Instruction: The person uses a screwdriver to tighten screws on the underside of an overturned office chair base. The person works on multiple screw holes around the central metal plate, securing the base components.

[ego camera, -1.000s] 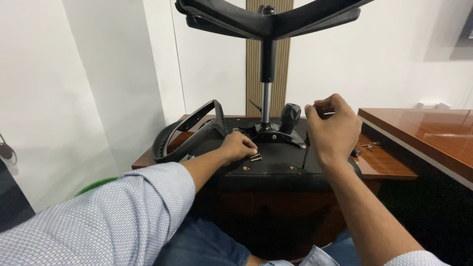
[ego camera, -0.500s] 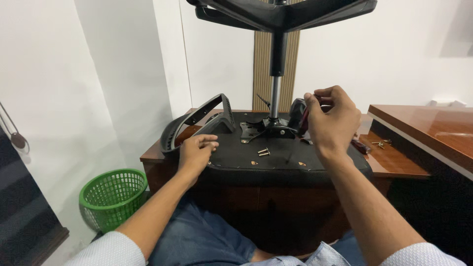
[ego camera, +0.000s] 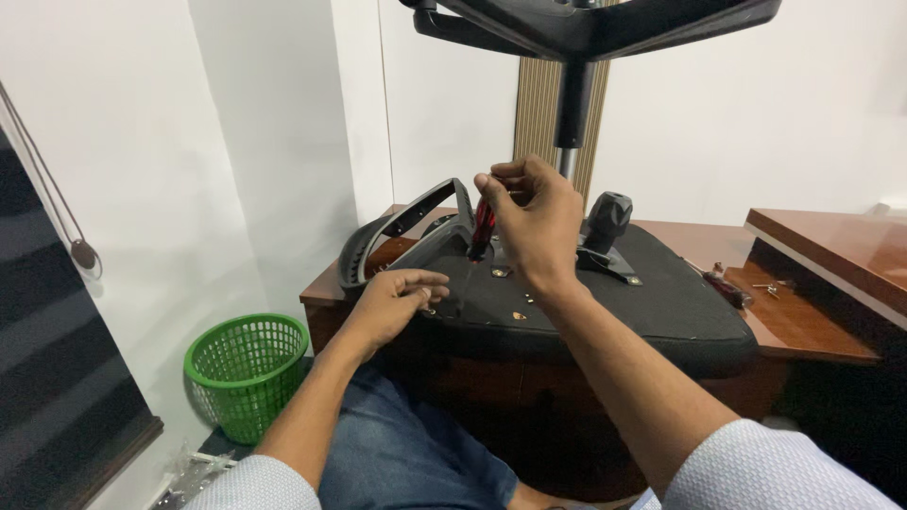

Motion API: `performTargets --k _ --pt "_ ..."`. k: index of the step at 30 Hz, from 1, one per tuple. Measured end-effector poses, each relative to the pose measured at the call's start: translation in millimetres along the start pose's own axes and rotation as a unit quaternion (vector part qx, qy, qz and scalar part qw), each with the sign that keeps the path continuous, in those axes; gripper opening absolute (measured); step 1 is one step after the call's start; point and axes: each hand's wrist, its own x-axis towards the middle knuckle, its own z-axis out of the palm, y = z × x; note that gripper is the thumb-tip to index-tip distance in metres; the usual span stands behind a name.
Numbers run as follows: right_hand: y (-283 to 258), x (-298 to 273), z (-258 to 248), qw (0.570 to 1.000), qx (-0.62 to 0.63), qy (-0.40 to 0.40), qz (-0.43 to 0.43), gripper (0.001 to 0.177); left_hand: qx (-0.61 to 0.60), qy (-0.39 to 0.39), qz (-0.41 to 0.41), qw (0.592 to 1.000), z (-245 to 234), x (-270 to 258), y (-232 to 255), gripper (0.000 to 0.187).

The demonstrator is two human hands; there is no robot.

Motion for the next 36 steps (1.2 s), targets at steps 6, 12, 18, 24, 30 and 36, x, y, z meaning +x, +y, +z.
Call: performTargets --k 6,12,18,24,30,36 --pt "-1 -5 21 0.999 0.029 0.003 -0.046 0.019 0.034 0.000 0.017 0.999 -2 -11 8 0.027" --pt "-3 -1 37 1.000 0.002 -0.021 -0.011 0.019 0.058 0.041 0.010 0.997 0 -17 14 0.029" --pt "-5 5 49 0.999 -0.003 -0.029 -0.022 0.018 0.069 0.068 0.019 0.995 -1 -18 17 0.032" --pt "-5 9 53 0.999 -0.008 -0.034 -0.026 0.018 0.103 0.074 0.009 0.992 2 -15 19 0.031" --pt "-11 7 50 0.999 -0.023 -0.031 -0.007 0.020 0.131 0.072 0.014 0.989 1 -15 17 0.028" --pt "-17 14 49 0.996 -0.043 -0.071 -0.028 0.019 0.151 0.085 0.028 0.985 4 -15 13 0.026"
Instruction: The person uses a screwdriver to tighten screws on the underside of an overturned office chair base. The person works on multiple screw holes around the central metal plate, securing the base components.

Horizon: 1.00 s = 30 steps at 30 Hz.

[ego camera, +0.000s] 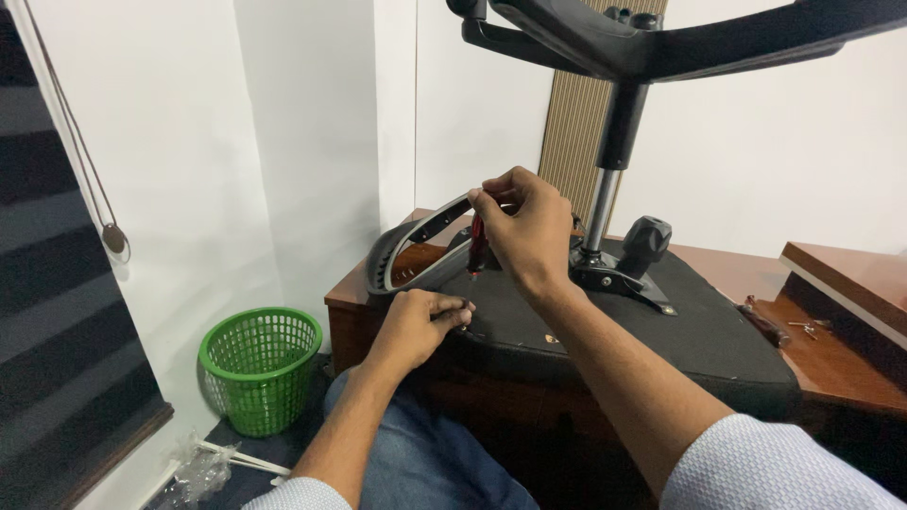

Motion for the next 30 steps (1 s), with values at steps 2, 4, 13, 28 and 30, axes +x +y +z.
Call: performTargets --k 2,4,13,28,30 --pt "-3 1 1 1.000 -0.014 0.015 0.008 0.019 -0.004 0.000 0.000 1.000 -1 0 -2 0.025" --pt "-4 1 0 0.999 -0.023 0.015 0.045 0.021 -0.021 0.000 0.009 1.000 1 1 -4 0.025" --pt "-4 5 10 0.997 -0.028 0.009 0.067 0.022 -0.006 0.027 0.005 1.000 6 0 -14 0.024" --pt "-6 3 19 1.000 0.015 -0.012 0.023 0.020 0.019 0.075 0.070 0.995 9 3 -23 0.022" --pt "-9 2 20 0.999 -0.020 0.018 0.017 0.030 0.009 0.077 0.056 0.995 10 3 -23 0.022"
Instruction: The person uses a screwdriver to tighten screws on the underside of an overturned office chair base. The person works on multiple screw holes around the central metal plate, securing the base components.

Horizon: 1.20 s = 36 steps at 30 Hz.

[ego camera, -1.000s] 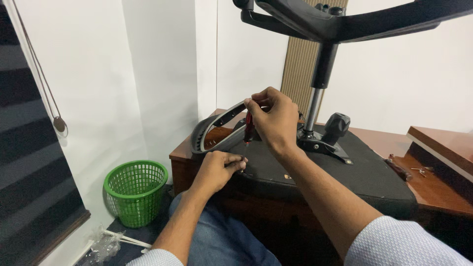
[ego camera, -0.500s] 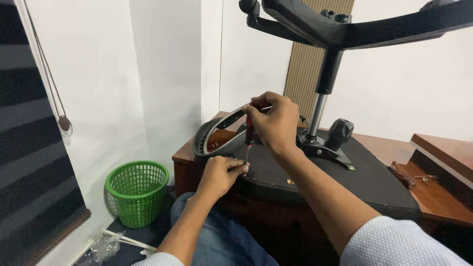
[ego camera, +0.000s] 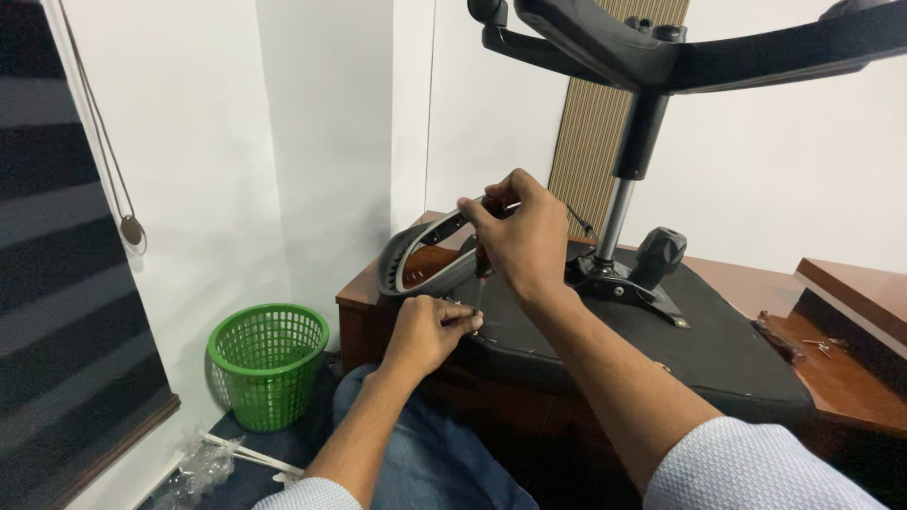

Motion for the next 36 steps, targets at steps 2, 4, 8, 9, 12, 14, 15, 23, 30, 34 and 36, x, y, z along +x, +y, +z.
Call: performTargets --k 2,4,8,9,12,14,15,23,30,34,36 --pt "2 1 0 1.000 0.010 -0.010 -0.024 0.024 -0.005 0.006 -0.004 1.000 0 -1 0 0.022" --pt "6 5 -2 0.998 0.031 -0.018 -0.044 0.021 -0.007 0.018 0.003 1.000 1 -2 1 0.021" --pt "15 9 4 0.986 0.137 -0.086 -0.023 0.016 0.008 0.021 0.008 1.000 1 -4 4 0.019" --pt "18 8 5 0.978 0.171 -0.115 -0.006 0.015 0.017 0.016 0.004 1.000 -1 -4 5 0.019" --pt "21 3 14 0.973 0.197 -0.105 -0.060 0.014 0.030 0.020 0.011 0.999 -3 -7 10 0.018" --pt "21 5 12 0.984 0.157 -0.069 -0.046 0.014 0.023 0.026 0.003 0.999 -5 -6 12 0.019" --pt "23 4 9 0.989 0.135 -0.052 -0.035 0.015 0.013 0.025 -0.016 0.999 -4 -8 13 0.019" --pt "17 7 -8 0.999 -0.001 -0.007 0.034 0.024 -0.003 -0.016 -0.019 1.000 -7 -8 20 0.025" --pt "18 2 -12 0.994 0.103 -0.030 0.016 0.022 0.058 -0.078 -0.096 0.991 -14 3 35 0.023" --pt "14 -2 -10 0.996 0.075 -0.008 -0.036 0.018 0.062 -0.068 -0.038 0.995 -14 4 36 0.021" --pt "12 -1 -11 0.998 0.058 -0.020 0.006 0.017 0.073 -0.068 -0.024 0.995 -16 4 34 0.022"
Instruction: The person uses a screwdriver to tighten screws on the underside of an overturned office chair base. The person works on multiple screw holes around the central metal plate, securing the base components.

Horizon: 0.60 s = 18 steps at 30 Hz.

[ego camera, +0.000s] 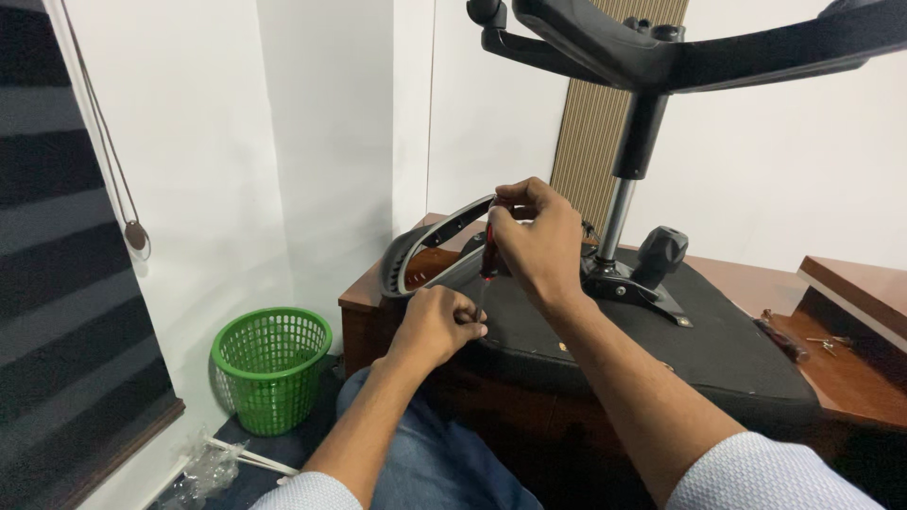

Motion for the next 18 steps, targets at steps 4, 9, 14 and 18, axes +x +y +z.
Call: performTargets --k 4,9,14,18 --pt "-4 2 3 0.994 -0.107 0.024 0.006 0.027 -0.014 -0.016 -0.009 1.000 -1 3 0 0.022" --pt "-4 9 -3 0.999 0.004 -0.018 0.042 0.020 -0.010 -0.045 -0.025 0.999 -5 5 -2 0.024" --pt "-2 0 -2 1.000 -0.016 0.004 0.012 0.021 -0.001 -0.043 -0.015 0.999 -5 6 -2 0.024" --pt "-5 -2 -2 0.999 0.006 -0.007 0.042 0.020 -0.010 -0.045 -0.026 0.999 -4 6 -3 0.023"
